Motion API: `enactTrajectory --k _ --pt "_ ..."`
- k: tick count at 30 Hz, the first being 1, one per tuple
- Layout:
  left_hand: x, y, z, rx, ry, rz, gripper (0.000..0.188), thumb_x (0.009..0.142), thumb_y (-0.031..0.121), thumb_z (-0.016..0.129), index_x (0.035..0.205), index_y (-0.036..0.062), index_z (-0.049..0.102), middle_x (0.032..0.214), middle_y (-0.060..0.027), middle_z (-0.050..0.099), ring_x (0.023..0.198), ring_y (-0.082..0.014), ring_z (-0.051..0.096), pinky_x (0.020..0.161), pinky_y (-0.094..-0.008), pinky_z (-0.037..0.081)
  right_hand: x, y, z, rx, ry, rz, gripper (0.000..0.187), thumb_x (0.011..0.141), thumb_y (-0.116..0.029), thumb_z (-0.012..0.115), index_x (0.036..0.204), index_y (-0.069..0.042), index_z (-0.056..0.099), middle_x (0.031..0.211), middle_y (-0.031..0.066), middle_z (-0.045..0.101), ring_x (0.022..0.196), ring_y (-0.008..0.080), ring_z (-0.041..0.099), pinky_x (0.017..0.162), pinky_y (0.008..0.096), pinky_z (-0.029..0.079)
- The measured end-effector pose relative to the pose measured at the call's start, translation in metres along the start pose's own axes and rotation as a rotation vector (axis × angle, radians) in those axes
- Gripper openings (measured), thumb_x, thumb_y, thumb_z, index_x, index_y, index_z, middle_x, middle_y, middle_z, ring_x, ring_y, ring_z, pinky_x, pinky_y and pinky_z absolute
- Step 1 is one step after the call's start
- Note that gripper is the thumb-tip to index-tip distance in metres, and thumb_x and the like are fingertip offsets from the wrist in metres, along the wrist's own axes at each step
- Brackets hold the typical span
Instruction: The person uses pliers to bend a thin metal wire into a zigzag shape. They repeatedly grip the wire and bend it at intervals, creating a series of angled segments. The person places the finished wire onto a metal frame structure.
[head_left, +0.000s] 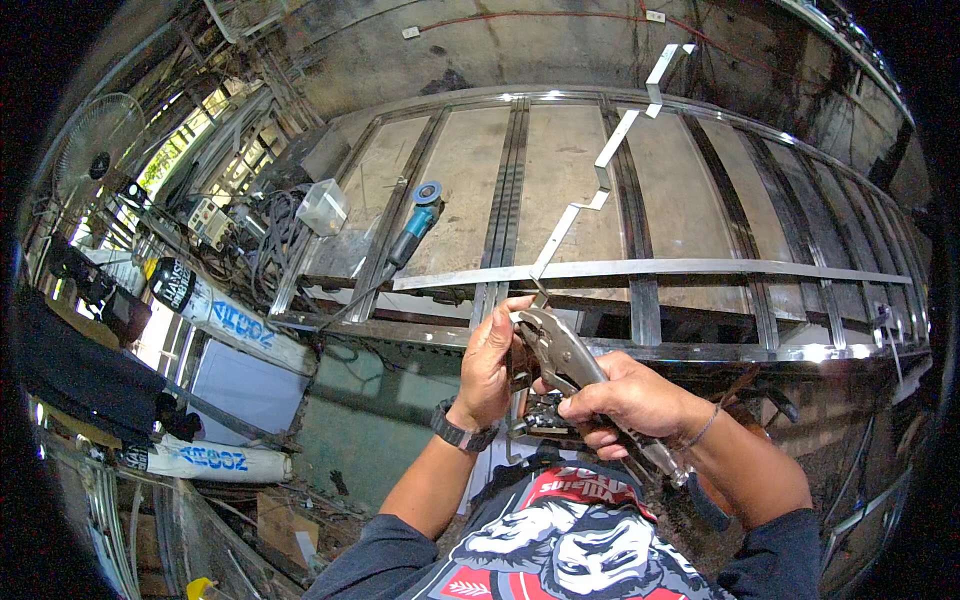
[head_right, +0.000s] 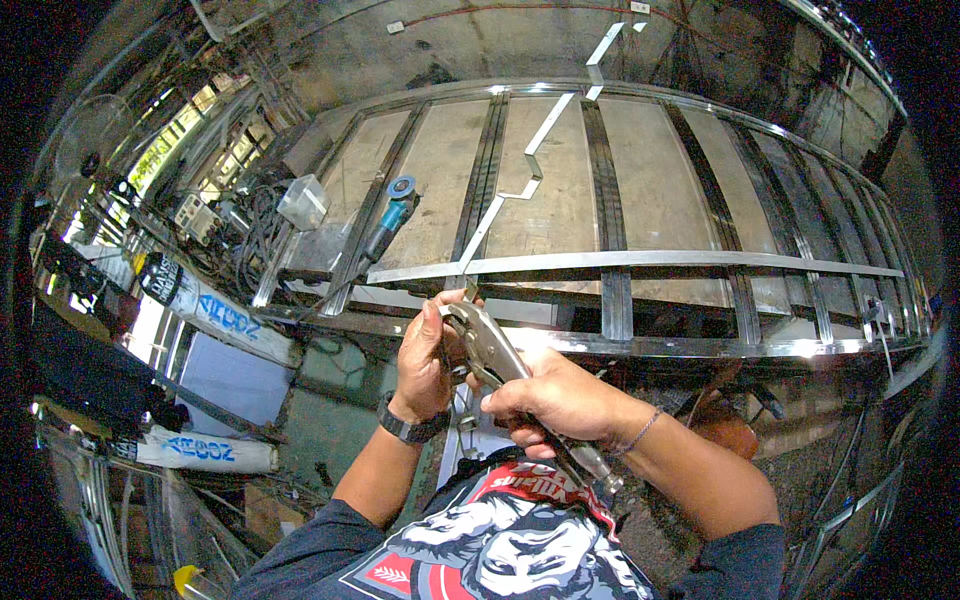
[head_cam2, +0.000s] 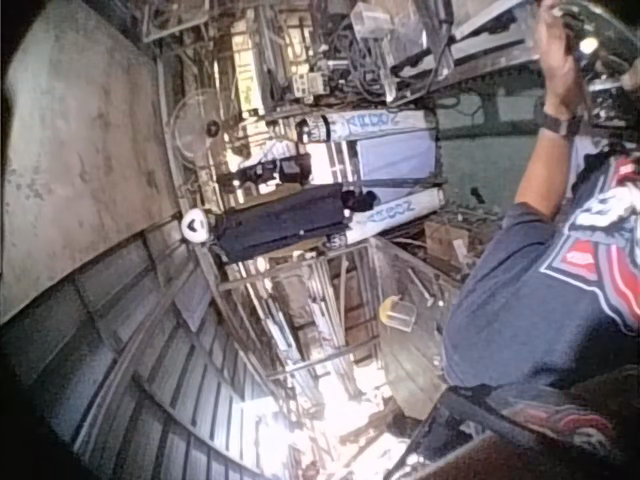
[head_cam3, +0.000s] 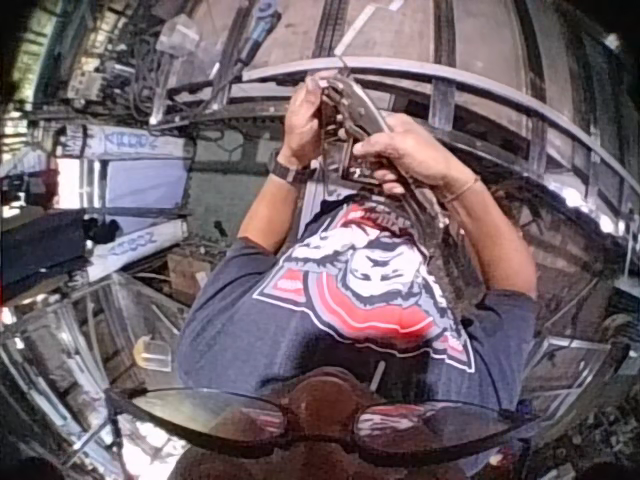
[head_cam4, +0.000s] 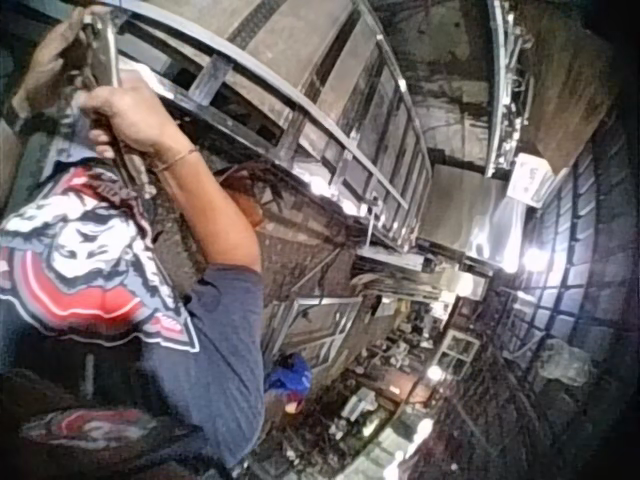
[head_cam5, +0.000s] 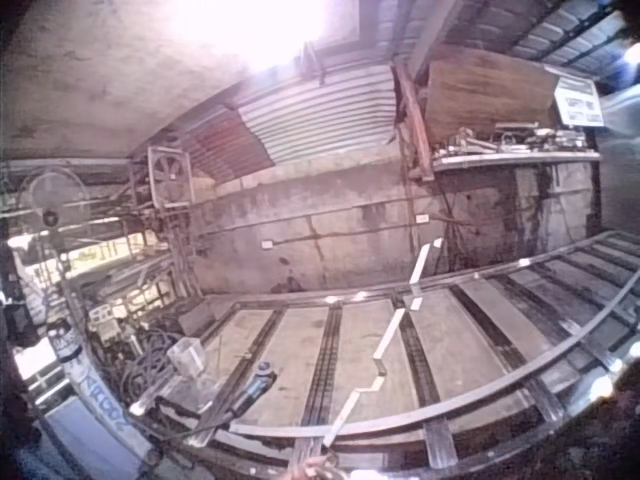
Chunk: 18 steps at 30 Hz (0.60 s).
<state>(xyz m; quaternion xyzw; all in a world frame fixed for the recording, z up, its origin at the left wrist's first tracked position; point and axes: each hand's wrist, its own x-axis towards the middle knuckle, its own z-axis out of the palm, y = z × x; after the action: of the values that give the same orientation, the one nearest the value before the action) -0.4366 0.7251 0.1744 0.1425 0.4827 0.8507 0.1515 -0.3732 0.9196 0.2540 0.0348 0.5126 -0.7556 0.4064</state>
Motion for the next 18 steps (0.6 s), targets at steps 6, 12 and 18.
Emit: enactTrajectory --k 6,12,18 --pt "-0.001 -0.007 -0.008 -0.030 -0.023 -0.008 0.053 0.109 0.052 0.041 0.131 0.0060 0.057 0.112 -0.0071 0.071 0.096 -0.0157 0.070 0.083 -0.0334 0.057 0.003 0.005 0.001 0.050 0.006 0.024 0.041 0.093 -0.008 0.064 0.133 -0.001 0.055 0.070 0.0005 0.046 0.050 0.0101 0.043 0.042 0.0268 0.038" --pt "-0.002 -0.011 -0.012 -0.086 -0.031 -0.003 0.051 0.109 0.050 0.041 0.131 0.0071 0.057 0.115 -0.0069 0.071 0.100 -0.0162 0.070 0.087 -0.0338 0.056 0.005 0.006 0.004 0.049 0.008 0.016 0.041 0.093 -0.006 0.063 0.132 0.001 0.054 0.072 0.0014 0.048 0.050 0.0100 0.044 0.040 0.0266 0.039" --pt "-0.001 -0.009 -0.012 -0.047 -0.012 -0.033 0.051 0.110 0.049 0.041 0.131 0.0062 0.058 0.105 -0.0059 0.070 0.077 -0.0112 0.062 0.065 -0.0267 0.051 0.002 -0.003 0.007 -0.186 0.068 -0.013 0.027 0.098 -0.014 0.062 0.121 -0.001 0.057 0.073 0.0039 0.053 0.053 0.0148 0.053 0.044 0.0313 0.046"
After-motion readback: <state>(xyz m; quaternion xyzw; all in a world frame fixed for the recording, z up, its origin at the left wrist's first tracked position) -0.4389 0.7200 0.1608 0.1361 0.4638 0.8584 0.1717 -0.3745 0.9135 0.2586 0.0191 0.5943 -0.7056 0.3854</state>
